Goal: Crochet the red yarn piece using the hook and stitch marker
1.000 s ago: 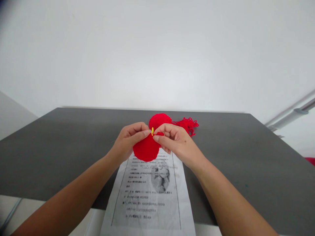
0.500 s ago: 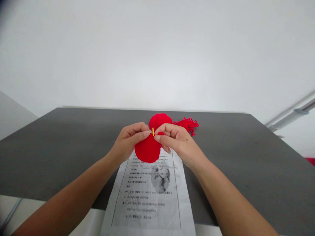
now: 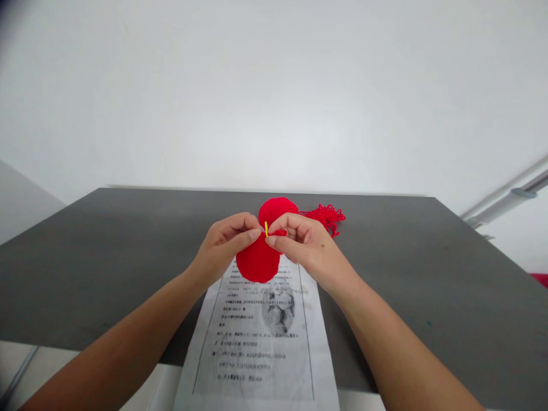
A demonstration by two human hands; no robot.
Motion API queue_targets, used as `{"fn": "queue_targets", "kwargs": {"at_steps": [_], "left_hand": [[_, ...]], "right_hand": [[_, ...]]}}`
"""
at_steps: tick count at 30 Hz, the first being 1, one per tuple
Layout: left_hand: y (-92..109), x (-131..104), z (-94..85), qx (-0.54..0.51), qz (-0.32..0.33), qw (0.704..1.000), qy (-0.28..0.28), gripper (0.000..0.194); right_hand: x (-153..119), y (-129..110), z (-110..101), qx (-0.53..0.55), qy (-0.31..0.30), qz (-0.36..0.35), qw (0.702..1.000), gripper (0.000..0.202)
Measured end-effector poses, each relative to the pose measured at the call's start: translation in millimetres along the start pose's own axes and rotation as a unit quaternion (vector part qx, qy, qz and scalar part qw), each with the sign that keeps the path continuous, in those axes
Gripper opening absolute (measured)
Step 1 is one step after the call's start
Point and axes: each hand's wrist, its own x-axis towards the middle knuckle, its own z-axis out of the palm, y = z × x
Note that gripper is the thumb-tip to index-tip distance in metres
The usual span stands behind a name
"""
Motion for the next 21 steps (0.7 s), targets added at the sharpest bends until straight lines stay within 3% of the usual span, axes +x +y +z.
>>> {"fn": "queue_targets", "kwargs": {"at_steps": [21], "left_hand": [[-1.3, 1.9, 0.1, -0.184, -0.109, 0.977, -0.006, 0.018]], "right_hand": [[-0.7, -1.5, -0.6, 0.055, -0.009, 0.019, 0.998, 0.015]]}}
